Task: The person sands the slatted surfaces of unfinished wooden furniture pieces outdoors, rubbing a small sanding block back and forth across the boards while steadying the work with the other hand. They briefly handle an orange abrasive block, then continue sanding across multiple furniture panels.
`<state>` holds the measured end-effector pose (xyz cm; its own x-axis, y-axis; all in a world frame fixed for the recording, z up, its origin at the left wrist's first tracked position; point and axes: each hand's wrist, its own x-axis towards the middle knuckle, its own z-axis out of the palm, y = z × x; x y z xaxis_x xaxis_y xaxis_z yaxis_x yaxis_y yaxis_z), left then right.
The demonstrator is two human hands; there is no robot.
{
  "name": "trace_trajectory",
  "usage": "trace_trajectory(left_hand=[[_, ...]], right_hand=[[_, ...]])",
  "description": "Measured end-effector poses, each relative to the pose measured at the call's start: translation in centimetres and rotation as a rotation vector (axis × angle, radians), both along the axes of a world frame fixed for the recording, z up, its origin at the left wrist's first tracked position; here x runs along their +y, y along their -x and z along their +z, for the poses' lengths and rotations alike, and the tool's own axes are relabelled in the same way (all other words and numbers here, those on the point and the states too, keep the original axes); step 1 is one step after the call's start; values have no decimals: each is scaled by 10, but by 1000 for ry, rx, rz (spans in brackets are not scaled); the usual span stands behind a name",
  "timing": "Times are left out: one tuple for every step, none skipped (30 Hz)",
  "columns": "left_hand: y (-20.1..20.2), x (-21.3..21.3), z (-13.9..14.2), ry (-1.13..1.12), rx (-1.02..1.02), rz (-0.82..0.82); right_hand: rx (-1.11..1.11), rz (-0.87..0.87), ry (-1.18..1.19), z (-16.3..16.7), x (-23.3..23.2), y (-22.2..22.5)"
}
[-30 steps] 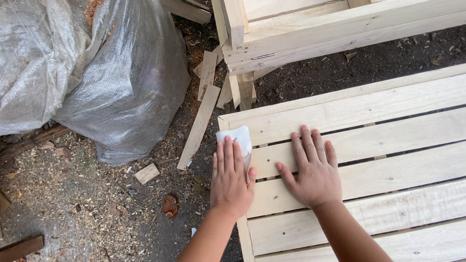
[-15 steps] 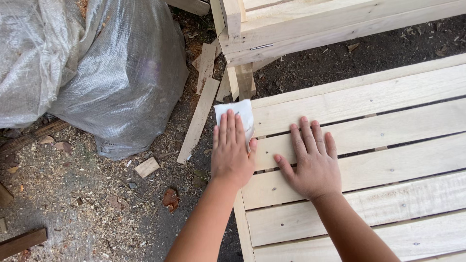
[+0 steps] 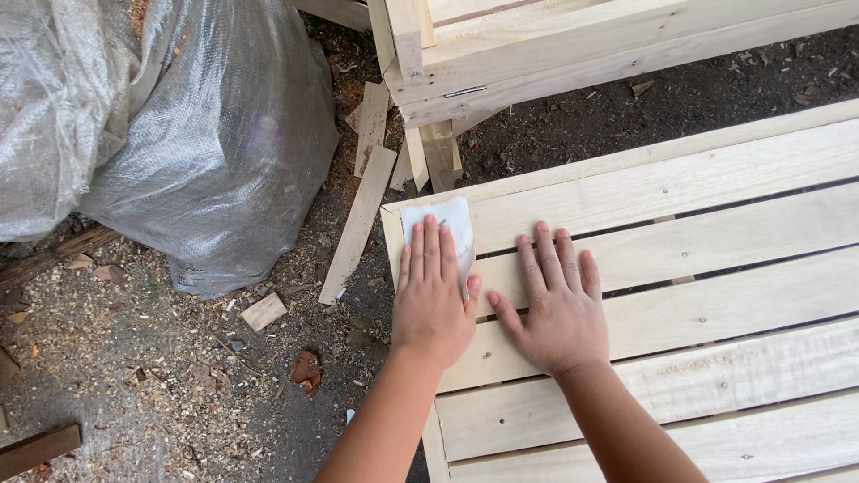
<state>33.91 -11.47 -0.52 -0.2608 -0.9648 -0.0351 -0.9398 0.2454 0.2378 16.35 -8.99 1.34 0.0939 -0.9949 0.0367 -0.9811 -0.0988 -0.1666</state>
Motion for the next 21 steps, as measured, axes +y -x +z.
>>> trace_trajectory(left_hand=[[-1, 10, 3, 18, 1, -32], [-4, 13, 6, 39, 1, -67], [-5, 19, 12, 60, 1, -107], [-2, 8, 15, 32, -17, -80], [0, 1, 18, 1, -36, -52], [4, -15, 20, -38, -57, -24], [9, -29, 21, -76, -77, 23], [15, -39, 22, -104, -100, 67], [19, -51, 20, -122, -119, 111], [20, -45, 20, -64, -93, 80], [23, -40, 17, -24, -68, 49], [20, -20, 14, 0, -55, 21], [17, 1, 10, -8, -51, -12], [13, 15, 7, 6, -43, -45], [10, 22, 3, 33, -34, -80], [8, 15, -3, 58, -43, -88], [6, 12, -7, 67, -50, -94], [7, 2, -11, 64, -57, -98], [9, -12, -13, -20, -79, -37], [13, -28, -15, -94, -100, 30], [15, -36, -14, -71, -84, 47]], right_hand=[[-8, 2, 4, 0, 0, 0], [-16, 0, 11, 0, 0, 0], [-15, -4, 15, 0, -1, -1], [-11, -5, 19, 0, 0, -1], [-7, -4, 18, 0, -1, -1], [-6, -5, 6, 0, 0, -2], [-1, 0, -7, 0, 0, -2], [2, 1, -9, 1, 0, -2], [-4, 5, 8, 1, 0, -1], [1, 11, 25, 1, 0, -1], [6, 17, 24, 1, 0, 0], [4, 22, 6, 1, -1, 0], [-4, 24, -5, 0, 0, 1], [-8, 27, 7, -1, -1, 1], [-6, 26, 21, -2, -1, 1], [-5, 20, 27, -3, -1, 2], [-1, 17, 18, -3, -1, 2], [-18, 12, 10, -4, -1, 2], [-34, 7, -3, -5, 0, 2], [-48, 8, -5, -5, 0, 3], [-48, 7, -3, -5, 1, 2]])
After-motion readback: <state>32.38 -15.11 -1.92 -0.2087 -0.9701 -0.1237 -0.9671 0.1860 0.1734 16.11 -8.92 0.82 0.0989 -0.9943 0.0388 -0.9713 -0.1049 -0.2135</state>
